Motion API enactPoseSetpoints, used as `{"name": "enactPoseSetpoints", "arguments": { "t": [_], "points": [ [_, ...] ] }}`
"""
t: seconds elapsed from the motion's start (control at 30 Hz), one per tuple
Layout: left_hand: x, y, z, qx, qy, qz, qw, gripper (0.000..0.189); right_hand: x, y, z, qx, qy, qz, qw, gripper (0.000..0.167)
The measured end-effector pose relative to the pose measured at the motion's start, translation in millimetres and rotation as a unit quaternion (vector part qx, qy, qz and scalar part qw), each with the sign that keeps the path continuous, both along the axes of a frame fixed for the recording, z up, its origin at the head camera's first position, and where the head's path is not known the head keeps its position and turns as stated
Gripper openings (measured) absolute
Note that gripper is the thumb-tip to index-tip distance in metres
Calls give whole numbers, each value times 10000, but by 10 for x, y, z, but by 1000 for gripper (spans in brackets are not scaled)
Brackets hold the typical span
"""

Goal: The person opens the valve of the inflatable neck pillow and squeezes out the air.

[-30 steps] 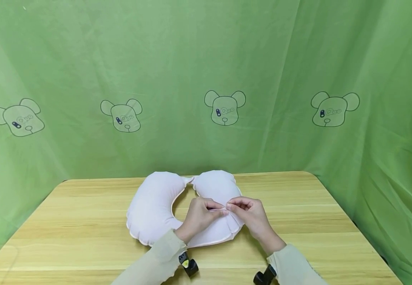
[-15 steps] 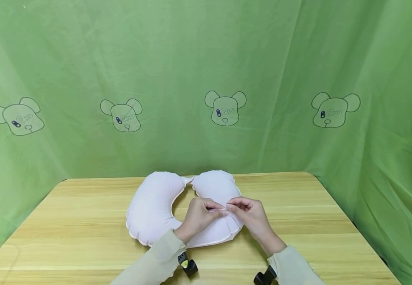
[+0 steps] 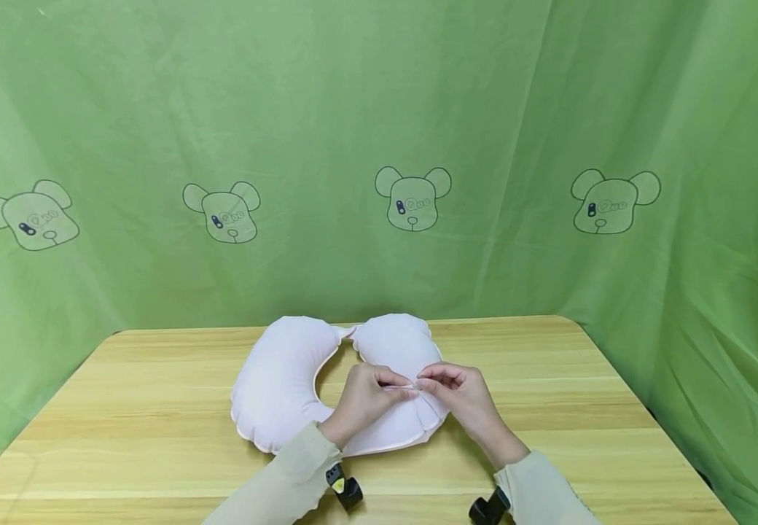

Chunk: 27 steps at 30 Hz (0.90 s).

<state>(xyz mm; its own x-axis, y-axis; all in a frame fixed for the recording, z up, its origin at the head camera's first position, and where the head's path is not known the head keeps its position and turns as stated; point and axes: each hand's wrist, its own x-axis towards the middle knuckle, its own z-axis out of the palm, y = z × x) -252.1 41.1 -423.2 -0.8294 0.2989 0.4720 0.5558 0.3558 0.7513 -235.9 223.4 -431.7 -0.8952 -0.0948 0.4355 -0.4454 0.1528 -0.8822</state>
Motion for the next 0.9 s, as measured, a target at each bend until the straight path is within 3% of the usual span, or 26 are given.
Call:
{"name": "enactPoseSetpoints", "arguments": {
  "t": [0.27,0.53,0.67,0.9],
  "points": [
    [-11,-4,2,36,-57,17,10000,9,-11,40,-5,53,26,151,9999,8],
    [-22,-14,0,-19,-112,61,9999,9,-42,150,-50,376,182,752,9963,25],
    [-22,-24,0,-12,-103,68,9999,9,-45,146,-56,749,212,702,9945,27],
    [-28,-32,-7,71,-260,14,9996,9,-37,96,-67,969,407,490,9933,21]
  ]
}}
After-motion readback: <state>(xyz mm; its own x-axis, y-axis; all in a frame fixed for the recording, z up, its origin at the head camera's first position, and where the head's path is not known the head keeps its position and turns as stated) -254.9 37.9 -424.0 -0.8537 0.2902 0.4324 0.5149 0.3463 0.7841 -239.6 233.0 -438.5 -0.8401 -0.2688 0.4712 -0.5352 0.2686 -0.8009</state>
